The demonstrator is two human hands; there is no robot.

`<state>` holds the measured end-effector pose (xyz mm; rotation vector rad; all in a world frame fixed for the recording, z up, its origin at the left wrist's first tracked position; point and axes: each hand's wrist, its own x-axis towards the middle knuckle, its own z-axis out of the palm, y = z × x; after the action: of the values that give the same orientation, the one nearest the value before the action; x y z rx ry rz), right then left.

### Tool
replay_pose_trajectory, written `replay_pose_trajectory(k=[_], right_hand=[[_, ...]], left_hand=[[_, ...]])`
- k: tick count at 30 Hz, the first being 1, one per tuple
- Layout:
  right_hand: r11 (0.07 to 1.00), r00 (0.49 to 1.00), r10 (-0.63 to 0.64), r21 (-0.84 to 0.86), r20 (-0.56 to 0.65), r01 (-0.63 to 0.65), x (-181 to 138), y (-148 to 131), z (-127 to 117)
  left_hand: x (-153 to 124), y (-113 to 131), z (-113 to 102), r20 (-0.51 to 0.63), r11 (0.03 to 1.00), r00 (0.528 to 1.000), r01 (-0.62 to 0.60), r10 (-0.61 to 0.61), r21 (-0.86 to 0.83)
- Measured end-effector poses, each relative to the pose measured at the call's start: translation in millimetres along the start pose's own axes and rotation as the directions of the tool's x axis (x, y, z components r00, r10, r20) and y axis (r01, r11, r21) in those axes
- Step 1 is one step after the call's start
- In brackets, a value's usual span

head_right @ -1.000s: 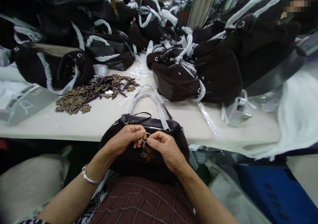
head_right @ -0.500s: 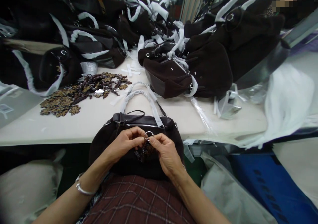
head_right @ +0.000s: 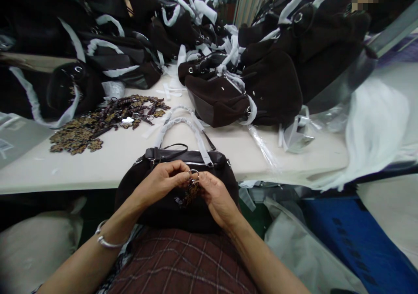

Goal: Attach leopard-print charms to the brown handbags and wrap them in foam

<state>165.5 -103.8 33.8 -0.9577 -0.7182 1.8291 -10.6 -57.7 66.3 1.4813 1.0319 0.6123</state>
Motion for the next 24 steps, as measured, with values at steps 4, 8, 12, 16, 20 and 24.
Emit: replay_pose_trajectory(k=[4,8,12,16,20,24], right_hand=[[0.999,0.999,0.035,0.015,-0.001,-0.035,1.0,3.4,-1.6],[0.979,0.995,0.096,0.181,0.019,-0.098,1.8,2.2,-5.5],[0.936,0.975,0.173,0.284,0.142,-0.207,-1.3,-5.5,-3.9],[0.914,0.949,0.219,0.293,0.225,-0.280,-6.4,-12.4,-0.8],[0.962,0.988,0.151,0.222,0.043,-0.157,-7.7,-14.6,-1.8],[0.995,0.981,0.093,0.050,-0.172,-0.085,-7.8,-15.7,-3.5]], left_hand=[[1.3,5.2,-5.8,0.046,0.999,0.999,-0.023,0.022,0.031],[3.5,3.1,-8.0,0.071,0.996,0.996,-0.051,0.056,-0.069],[11.3,0.7,-2.7,0.125,0.959,0.975,-0.151,0.186,-0.241],[24.8,-3.3,4.3,0.128,0.894,0.935,-0.269,0.332,-0.359],[32.1,-9.0,6.6,0.132,0.888,0.919,-0.311,0.372,-0.338],[26.7,-12.2,4.0,0.105,0.928,0.954,-0.240,0.279,-0.283]])
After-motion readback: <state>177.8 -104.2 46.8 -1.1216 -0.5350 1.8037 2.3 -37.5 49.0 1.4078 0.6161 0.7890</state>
